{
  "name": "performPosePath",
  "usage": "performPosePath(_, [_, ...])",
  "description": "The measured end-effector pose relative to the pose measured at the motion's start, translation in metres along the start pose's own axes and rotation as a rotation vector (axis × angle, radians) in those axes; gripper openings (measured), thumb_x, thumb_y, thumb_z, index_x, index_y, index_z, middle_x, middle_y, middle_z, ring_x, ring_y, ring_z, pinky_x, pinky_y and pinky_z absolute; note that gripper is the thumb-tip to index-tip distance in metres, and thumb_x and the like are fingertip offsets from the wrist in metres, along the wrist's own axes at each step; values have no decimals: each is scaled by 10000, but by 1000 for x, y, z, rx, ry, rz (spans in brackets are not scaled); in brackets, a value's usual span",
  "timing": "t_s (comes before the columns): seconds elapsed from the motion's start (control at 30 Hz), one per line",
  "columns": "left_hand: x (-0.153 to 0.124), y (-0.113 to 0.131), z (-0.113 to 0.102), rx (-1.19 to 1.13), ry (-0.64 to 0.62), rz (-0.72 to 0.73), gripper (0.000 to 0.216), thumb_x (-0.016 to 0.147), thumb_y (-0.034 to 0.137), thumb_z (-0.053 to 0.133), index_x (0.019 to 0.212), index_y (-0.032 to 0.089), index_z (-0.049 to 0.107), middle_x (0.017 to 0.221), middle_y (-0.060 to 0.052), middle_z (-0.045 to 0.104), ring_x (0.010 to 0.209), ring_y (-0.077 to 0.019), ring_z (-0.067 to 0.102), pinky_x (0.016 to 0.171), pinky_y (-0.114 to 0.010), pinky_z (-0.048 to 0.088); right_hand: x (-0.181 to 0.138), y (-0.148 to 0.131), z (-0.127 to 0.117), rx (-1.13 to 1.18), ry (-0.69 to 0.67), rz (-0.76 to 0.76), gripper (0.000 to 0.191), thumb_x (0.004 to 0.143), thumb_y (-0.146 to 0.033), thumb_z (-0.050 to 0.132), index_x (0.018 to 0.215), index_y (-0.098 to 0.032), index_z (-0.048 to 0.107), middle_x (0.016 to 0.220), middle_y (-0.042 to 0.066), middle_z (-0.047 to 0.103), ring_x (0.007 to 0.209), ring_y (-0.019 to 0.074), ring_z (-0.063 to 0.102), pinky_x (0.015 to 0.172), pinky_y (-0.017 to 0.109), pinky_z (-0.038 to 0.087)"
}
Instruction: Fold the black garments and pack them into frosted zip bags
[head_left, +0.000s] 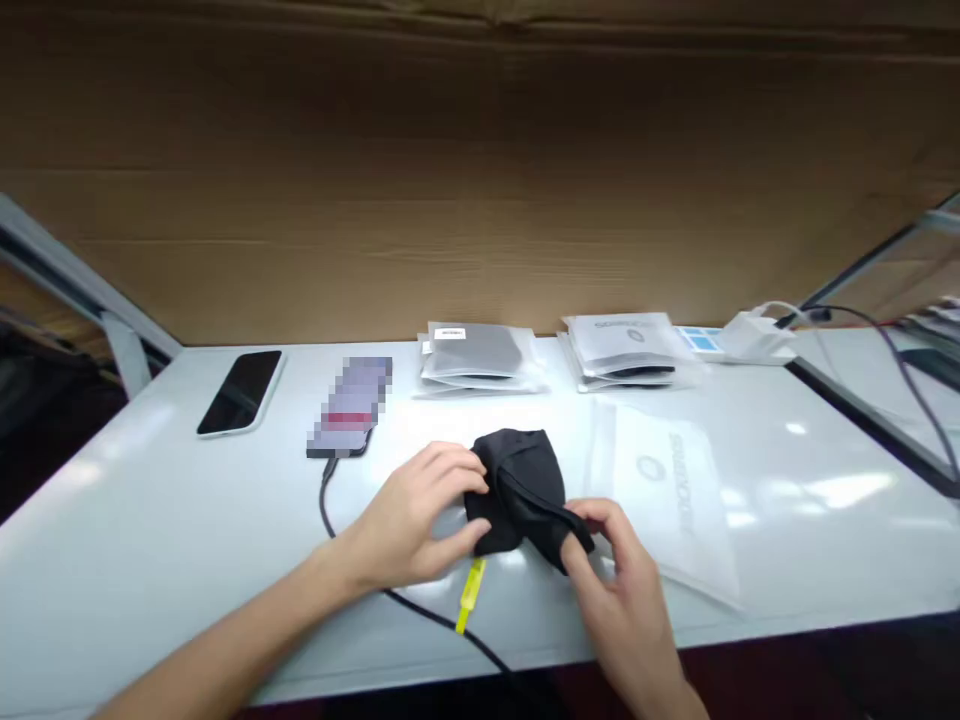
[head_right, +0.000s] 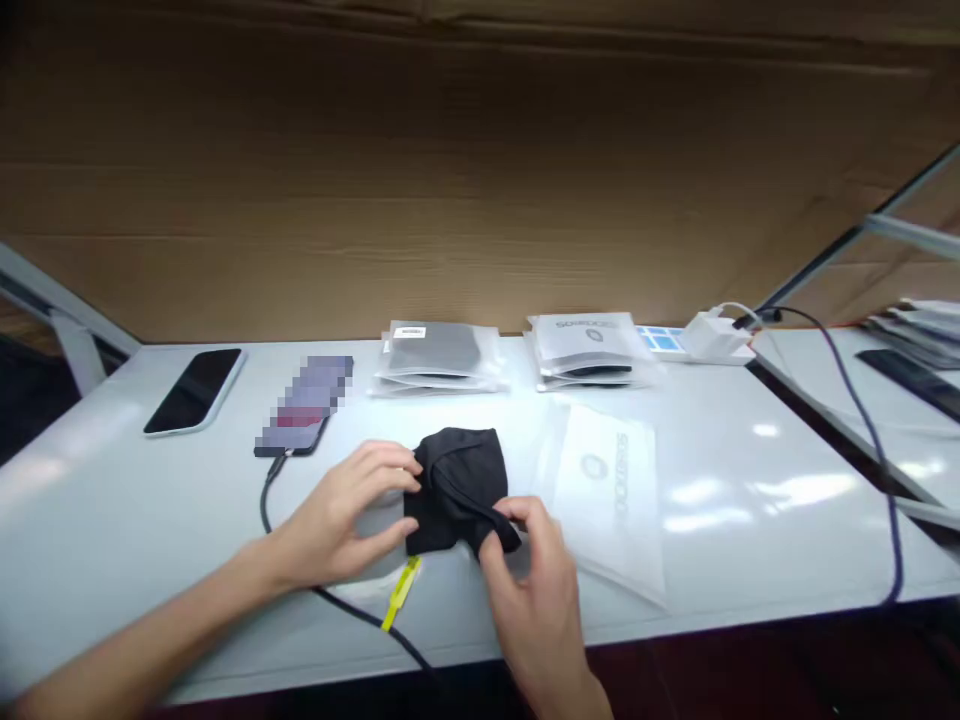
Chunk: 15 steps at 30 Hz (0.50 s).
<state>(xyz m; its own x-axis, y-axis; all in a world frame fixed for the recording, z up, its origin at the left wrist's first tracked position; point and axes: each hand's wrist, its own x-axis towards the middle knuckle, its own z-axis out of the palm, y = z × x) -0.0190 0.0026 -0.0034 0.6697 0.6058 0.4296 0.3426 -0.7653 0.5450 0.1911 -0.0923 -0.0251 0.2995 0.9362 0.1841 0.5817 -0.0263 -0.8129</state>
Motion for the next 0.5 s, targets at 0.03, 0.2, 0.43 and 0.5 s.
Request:
performPosePath(0.03, [-1,3,2,69,-71,77,184,850,238,606,1025,183,589,1082,-98,668,1064,-241,594,907,-387,502,-1,6,-7,-4,39,51,101,868,-336,507,918,-261,554,895,52,659,864,248,628,726,357,510])
performPosePath(0.2, [-3,5,9,242,-292,142,111,892,224,535,953,192,622,1109,-84,672,1027,-240,615,867,-376,502,0,36,-42,-88,302,204,197,842,-351,475,1008,-271,546,1076,86,646,1103,301,563,916,453,442])
performPosePath(0.43, [0,1,1,268,-289,48,147,906,225,511,774,196,567,981,-44,671,925,-198,615,813,-340,486,12,29,-55,-153,344,24,266,854,-438,526,981,-226,622,1013,66,684,968,283,635,840,421,465])
performPosePath(0.5, [1,2,1,290,-302,30,120,903,248,523,805,198,569,955,-48,667,902,-204,612,796,-344,488,14,17,-44,-200,192,-158,295,833,-434,596,1054,-240,624,1044,63,686,987,281,635,850,417,465])
